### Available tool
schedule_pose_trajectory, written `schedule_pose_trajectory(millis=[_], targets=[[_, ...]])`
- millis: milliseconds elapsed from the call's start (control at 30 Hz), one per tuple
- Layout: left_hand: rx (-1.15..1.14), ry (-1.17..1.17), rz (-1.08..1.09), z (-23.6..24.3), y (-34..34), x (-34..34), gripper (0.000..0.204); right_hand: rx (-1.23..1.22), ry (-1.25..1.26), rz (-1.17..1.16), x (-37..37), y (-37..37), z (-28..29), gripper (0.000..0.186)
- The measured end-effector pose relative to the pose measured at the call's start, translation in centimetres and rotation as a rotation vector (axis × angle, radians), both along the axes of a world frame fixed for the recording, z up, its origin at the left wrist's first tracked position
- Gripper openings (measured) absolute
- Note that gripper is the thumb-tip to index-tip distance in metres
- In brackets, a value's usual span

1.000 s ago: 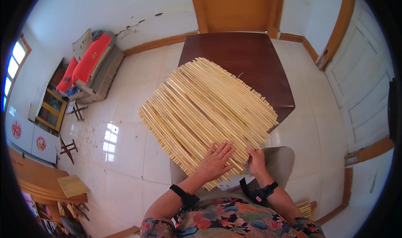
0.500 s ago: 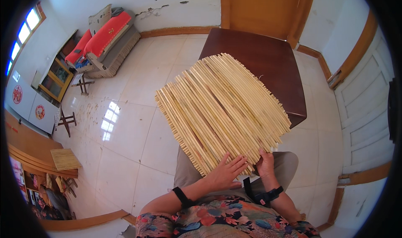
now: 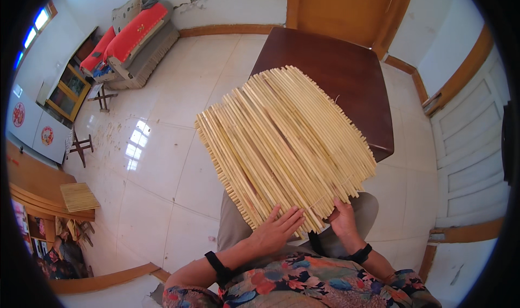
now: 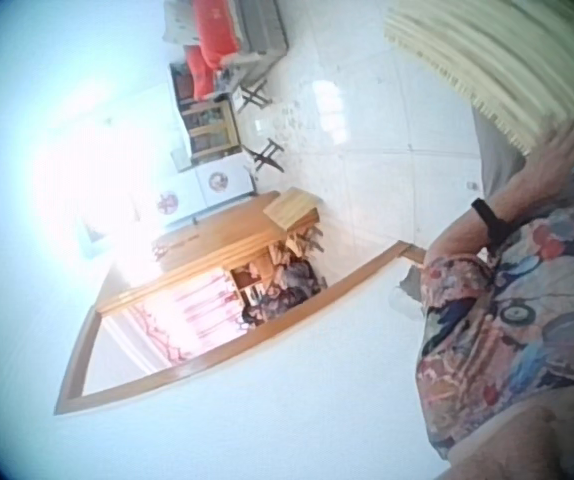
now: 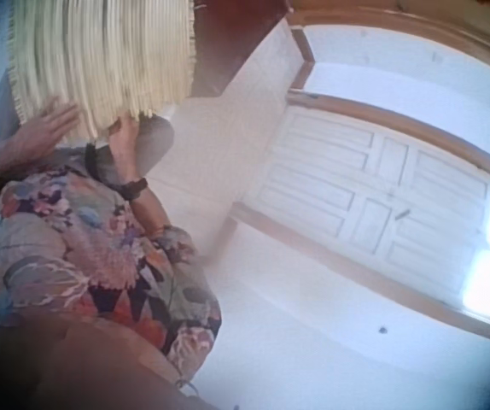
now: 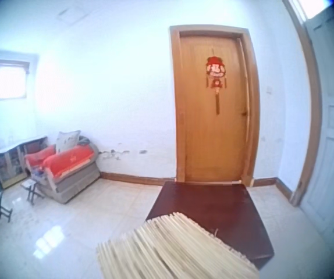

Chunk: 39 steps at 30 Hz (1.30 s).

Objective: The person weaves a bamboo mat by threading a string through bamboo sticks, periodically moving to a door to turn a lock, and then returning to the workspace to continue the weaving process.

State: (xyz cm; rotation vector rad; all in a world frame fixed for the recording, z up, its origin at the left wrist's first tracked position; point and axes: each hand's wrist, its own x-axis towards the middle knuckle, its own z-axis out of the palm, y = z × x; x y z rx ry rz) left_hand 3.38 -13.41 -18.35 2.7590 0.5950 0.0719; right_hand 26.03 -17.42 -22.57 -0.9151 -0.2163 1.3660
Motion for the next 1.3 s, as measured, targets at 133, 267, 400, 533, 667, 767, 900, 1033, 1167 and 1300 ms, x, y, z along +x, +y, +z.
schedule_pose_trajectory(millis=[133,267,400,533,667,767,900,1033,1167,1300], targets=[[-0.009,0.032,-0.026,1.1,0.6,-0.4,0.06,0.065,-0.034,-0.051,-0.6,-0.1,-0.9,0.041],[-0.038,0.027,-0.067,1.1,1.8,-0.9,0.059,0.048,0.08,-0.094,-1.3,0.2,-0.4,0.038],[-0.035,0.036,-0.027,0.9,1.8,-1.0,0.061,0.023,0.086,-0.145,-1.5,0.4,-1.1,0.037],[-0.016,0.017,-0.021,0.5,1.7,-1.1,0.06,-0.026,0.136,-0.197,-2.2,0.6,-0.5,0.037],[-0.01,0.02,-0.057,0.8,1.4,-0.9,0.063,-0.056,0.137,-0.206,-2.2,0.2,0.4,0.038],[-0.014,-0.015,-0.081,0.2,1.5,-0.9,0.063,-0.083,0.148,-0.203,-2.2,-0.2,0.1,0.04],[-0.032,-0.015,-0.078,-0.1,1.7,-1.6,0.062,-0.037,0.143,-0.219,-2.8,-0.1,-0.5,0.038],[0.001,-0.034,-0.115,-0.9,2.1,-2.1,0.061,-0.004,0.154,-0.225,-3.3,-0.3,-0.2,0.04],[0.04,-0.05,-0.119,-1.0,2.3,-2.3,0.061,0.026,0.148,-0.209,-3.6,-0.2,-0.5,0.038],[0.059,-0.067,-0.108,-1.3,2.1,-2.1,0.058,0.032,0.153,-0.198,-3.2,-0.6,-0.9,0.038]])
